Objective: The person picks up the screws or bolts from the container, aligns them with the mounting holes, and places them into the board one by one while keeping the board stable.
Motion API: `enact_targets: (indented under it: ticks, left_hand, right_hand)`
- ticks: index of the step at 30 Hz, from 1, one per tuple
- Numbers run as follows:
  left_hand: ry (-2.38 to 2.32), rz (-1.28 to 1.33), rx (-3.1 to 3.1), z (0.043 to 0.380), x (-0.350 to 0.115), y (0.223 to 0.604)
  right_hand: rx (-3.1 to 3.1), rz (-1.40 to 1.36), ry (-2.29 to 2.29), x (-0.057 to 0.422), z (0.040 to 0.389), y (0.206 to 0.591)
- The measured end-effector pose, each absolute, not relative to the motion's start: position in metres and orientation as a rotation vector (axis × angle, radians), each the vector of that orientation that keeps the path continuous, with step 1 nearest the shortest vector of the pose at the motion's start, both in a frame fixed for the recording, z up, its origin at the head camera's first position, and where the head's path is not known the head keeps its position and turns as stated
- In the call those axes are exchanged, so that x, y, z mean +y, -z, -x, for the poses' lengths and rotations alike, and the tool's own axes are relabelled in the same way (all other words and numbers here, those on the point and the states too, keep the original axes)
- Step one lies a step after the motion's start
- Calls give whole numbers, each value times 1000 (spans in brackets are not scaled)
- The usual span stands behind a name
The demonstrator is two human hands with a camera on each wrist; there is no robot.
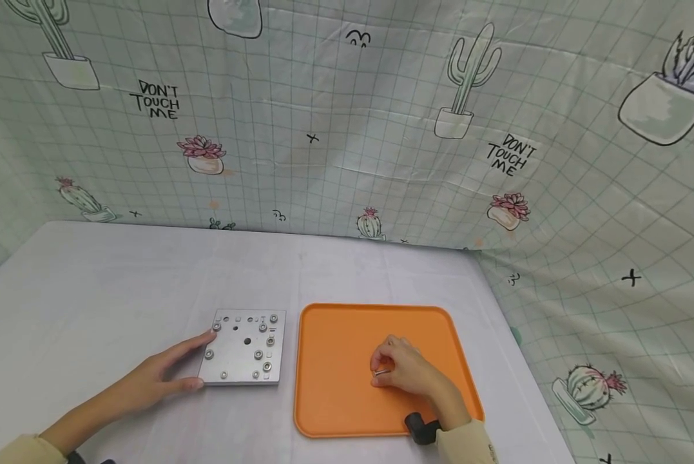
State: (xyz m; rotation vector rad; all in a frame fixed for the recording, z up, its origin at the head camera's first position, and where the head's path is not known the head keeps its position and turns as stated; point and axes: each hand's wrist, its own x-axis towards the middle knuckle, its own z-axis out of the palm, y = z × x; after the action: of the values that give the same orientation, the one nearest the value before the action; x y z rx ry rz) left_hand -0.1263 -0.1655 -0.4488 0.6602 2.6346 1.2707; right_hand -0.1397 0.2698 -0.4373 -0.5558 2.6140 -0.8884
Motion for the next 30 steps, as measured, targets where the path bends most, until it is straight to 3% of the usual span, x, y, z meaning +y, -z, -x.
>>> enact_targets:
  ticks: [30]
  left_hand:
    - [-1206, -649, 2681, 121, -163, 450]
  right_hand:
    - [2860, 552, 670, 255, 138, 420]
